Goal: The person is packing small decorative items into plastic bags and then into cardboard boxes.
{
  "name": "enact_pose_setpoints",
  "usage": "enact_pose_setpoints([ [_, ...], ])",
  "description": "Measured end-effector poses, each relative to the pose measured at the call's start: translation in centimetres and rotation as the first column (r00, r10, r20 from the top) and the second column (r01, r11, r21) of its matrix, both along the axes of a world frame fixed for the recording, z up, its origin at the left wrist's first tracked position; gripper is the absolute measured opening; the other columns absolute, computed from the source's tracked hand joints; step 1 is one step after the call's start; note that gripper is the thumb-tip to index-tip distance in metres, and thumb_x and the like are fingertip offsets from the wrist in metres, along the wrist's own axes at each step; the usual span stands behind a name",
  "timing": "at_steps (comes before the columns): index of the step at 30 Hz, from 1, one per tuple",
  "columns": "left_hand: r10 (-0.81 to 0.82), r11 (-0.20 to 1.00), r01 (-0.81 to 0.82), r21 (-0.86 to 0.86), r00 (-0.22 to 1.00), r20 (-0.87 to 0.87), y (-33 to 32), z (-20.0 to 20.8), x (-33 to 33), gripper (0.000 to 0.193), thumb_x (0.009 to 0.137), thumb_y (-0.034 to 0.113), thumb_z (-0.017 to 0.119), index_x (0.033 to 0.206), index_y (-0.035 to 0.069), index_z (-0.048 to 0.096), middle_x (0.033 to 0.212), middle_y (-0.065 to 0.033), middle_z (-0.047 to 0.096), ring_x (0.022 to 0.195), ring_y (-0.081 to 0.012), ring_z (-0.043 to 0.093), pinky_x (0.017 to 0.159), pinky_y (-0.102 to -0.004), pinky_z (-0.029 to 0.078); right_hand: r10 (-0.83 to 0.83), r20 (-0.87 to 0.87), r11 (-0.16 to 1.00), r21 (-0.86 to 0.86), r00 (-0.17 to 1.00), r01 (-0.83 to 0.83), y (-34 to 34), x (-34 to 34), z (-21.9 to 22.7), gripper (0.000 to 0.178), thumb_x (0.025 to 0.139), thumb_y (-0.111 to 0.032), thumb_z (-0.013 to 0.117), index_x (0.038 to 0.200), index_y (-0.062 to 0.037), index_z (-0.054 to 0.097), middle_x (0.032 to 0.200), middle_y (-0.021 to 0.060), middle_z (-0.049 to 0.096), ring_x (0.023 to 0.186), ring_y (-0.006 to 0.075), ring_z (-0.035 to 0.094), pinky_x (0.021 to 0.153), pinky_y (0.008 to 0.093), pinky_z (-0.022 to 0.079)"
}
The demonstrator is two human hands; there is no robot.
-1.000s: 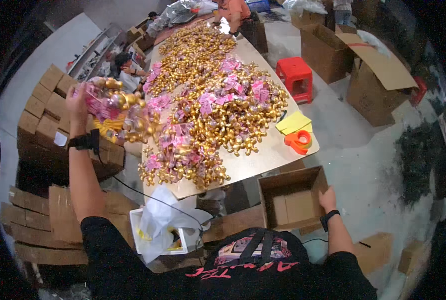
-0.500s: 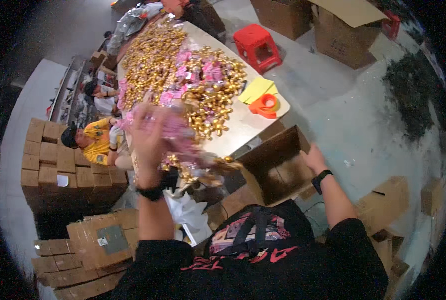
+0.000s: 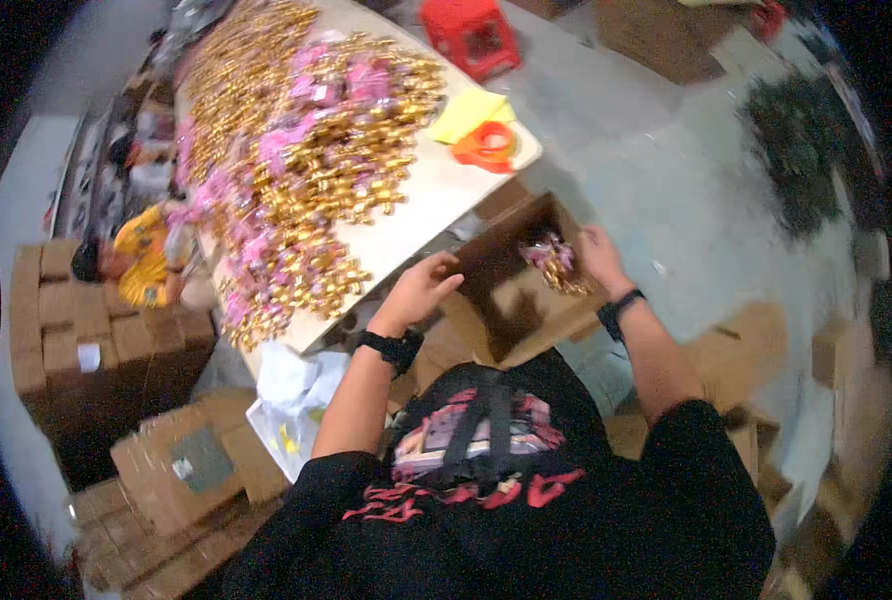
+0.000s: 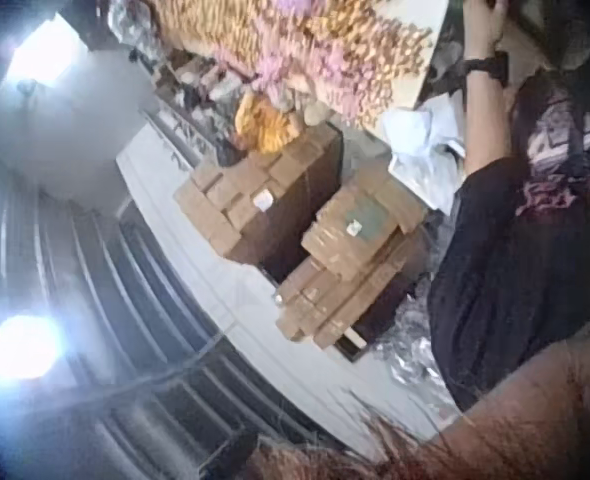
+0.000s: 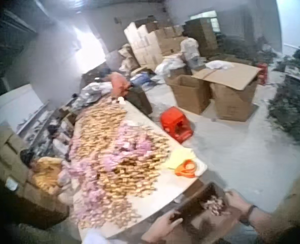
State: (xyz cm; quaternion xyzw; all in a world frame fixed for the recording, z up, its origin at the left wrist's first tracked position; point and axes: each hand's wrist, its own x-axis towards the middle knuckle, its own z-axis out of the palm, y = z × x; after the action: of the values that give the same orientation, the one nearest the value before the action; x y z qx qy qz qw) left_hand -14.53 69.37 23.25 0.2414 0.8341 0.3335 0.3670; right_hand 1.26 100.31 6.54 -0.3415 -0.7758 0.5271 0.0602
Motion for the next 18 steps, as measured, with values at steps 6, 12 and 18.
enact_pose_setpoints([
  [6, 0.419, 0.872, -0.460, -0.166, 0.878, -0.231, -22.6, -7.6, -9.2, 0.056, 0.085, 0.040, 0.066, 0.118, -0.005, 0.060, 0.101, -0.0257, 0.069, 0.094, -0.0346, 0.068, 0.084, -0.0391, 0.052, -0.034, 0.149, 0.954, 0.298, 0.988, -0.012, -3.0, 2.5, 5.2, 0.055, 0.093, -0.028, 0.061, 0.130, 0.0092, 0.045, 0.126, 0.0284, 0.056, 0.120, 0.0392, 0.054, 0.102, 0.0421, 0.042],
  [12, 0.762, 0.524, -0.851, -0.036, 0.487, -0.427, -42.6, -8.1, -21.6, 0.064, 0.075, 0.026, 0.077, 0.125, -0.005, 0.051, 0.110, -0.0296, 0.062, 0.106, -0.0423, 0.059, 0.091, -0.0460, 0.047, -0.192, 0.447, 0.780, 0.610, 0.873, -0.140, -6.7, 6.8, 4.8, 0.070, 0.089, -0.029, 0.065, 0.138, 0.0115, 0.034, 0.136, 0.0335, 0.044, 0.128, 0.0455, 0.041, 0.108, 0.0473, 0.034],
  [18, 0.308, 0.732, -0.635, -0.248, 0.633, -0.711, -38.9, -6.5, -27.3, 0.096, 0.069, 0.008, 0.080, 0.150, 0.016, 0.029, 0.145, -0.0278, 0.031, 0.131, -0.0445, 0.038, 0.108, -0.0468, 0.039, -0.379, 0.533, 0.779, 0.625, 0.757, -0.050, -10.2, 9.1, 6.1, 0.077, 0.088, -0.031, 0.066, 0.139, 0.0131, 0.030, 0.137, 0.0351, 0.042, 0.128, 0.0468, 0.041, 0.109, 0.0478, 0.033],
])
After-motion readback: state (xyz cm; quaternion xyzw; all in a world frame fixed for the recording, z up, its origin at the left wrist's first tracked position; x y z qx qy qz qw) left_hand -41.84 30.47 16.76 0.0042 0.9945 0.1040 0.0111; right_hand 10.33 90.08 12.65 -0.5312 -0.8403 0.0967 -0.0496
